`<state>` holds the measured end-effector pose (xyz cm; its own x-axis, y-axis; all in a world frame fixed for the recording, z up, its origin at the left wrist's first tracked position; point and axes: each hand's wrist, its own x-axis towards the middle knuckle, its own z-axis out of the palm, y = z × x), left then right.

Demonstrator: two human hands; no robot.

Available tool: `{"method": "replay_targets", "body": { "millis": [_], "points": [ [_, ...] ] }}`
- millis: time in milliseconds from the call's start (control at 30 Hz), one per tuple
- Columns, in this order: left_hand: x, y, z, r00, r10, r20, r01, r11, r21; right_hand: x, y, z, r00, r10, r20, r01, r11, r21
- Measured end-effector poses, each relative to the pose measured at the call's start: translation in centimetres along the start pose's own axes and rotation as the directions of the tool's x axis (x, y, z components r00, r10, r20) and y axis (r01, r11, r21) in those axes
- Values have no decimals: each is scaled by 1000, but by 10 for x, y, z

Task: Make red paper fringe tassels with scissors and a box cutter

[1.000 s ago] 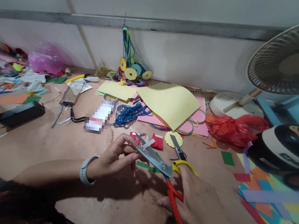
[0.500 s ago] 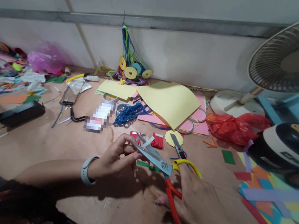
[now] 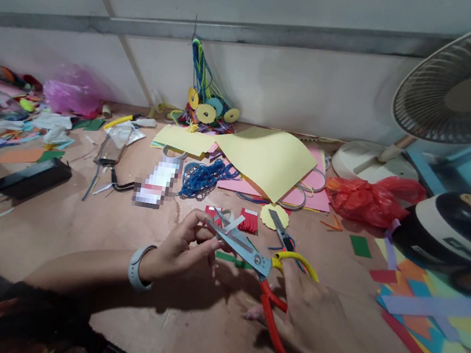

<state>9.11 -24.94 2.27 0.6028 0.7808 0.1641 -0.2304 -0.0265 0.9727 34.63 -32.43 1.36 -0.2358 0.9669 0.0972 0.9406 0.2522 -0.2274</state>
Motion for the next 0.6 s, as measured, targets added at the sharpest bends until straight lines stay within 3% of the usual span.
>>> {"method": "replay_targets", "body": {
  "millis": [167, 433, 600],
  "points": [
    [0, 0, 0, 1000, 0, 5, 0, 1000, 12, 1, 0, -1, 998, -61, -22, 60, 998, -18],
    [0, 0, 1, 1000, -3, 1, 3, 1000, 10, -1, 6, 4, 998, -21, 66, 13, 993, 121],
    [0, 0, 1, 1000, -15, -5, 15, 1000, -4, 1, -2, -4, 999, -12, 38, 10, 999, 42]
  ]
}}
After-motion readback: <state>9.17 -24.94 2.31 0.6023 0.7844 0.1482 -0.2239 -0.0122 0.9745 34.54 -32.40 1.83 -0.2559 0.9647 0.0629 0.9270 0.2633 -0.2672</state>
